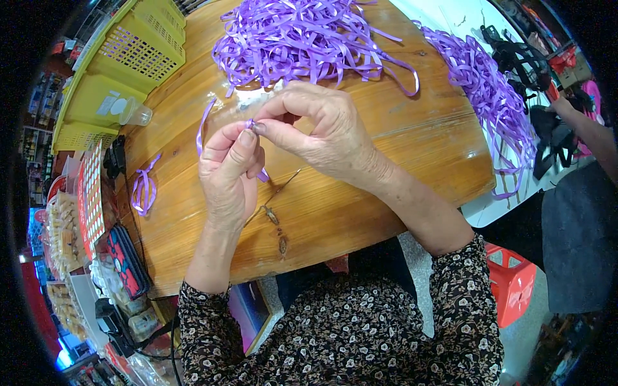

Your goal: The person ties knots in purple ribbons by hand and then uses a metal hook to pull the ribbons through one another to create a chain.

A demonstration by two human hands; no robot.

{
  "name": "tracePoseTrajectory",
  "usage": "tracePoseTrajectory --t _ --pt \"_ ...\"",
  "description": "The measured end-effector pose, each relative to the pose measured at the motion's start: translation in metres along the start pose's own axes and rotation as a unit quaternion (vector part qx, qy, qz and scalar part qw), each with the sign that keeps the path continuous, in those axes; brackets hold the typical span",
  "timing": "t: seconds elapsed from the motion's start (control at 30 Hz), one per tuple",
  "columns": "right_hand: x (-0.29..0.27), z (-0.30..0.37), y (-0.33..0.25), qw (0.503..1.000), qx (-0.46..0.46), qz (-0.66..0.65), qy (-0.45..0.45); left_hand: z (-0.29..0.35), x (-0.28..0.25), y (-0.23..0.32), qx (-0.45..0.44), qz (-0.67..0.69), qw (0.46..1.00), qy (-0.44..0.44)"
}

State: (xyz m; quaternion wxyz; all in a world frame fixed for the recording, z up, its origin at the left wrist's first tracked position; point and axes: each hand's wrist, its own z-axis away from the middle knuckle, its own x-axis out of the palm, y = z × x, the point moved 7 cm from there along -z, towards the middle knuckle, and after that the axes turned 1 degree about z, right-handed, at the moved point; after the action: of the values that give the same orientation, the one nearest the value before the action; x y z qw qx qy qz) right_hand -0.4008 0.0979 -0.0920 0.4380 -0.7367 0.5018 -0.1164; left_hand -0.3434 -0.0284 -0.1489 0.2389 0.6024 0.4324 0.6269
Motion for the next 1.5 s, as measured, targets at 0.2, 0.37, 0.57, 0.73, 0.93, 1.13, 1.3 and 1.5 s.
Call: tracePoseTrajectory --t 0.2,0.37,0.57,0.73,0.93,1.13,1.3,1.5 --pt "0.001 0.002 -0.005 0.999 0.002 0.049 0.004 -0.001 0.001 -0.007 -0.034 0.045 0.998 -0.017" --pt "0.004 0.007 0.024 0.952 0.192 -0.236 0.027 -0.002 0.002 -0.004 -0.044 0.053 0.997 -0.020" --pt "0.003 0.005 0.017 0.966 0.137 -0.219 0.029 -0.001 0.002 -0.001 -0.029 0.036 0.999 0.002" --pt "-0.003 0.004 0.005 0.995 0.039 -0.088 0.018 -0.002 0.000 -0.002 -0.030 0.046 0.998 0.013" --pt "0.000 0.002 0.002 1.000 -0.005 -0.014 0.005 -0.002 0.000 -0.001 -0.024 0.028 0.999 -0.009" --pt "-0.003 -0.002 -0.004 1.000 -0.006 -0.003 -0.015 -0.002 0.001 -0.002 -0.028 0.010 0.999 -0.012" --pt "-0.005 -0.001 0.000 0.999 0.020 -0.017 -0.038 -0.002 0.003 -0.002 -0.035 -0.005 0.999 -0.005" --pt "-0.007 0.004 0.017 0.984 0.137 -0.111 -0.024 -0.002 0.001 -0.002 -0.042 -0.068 0.997 0.006"
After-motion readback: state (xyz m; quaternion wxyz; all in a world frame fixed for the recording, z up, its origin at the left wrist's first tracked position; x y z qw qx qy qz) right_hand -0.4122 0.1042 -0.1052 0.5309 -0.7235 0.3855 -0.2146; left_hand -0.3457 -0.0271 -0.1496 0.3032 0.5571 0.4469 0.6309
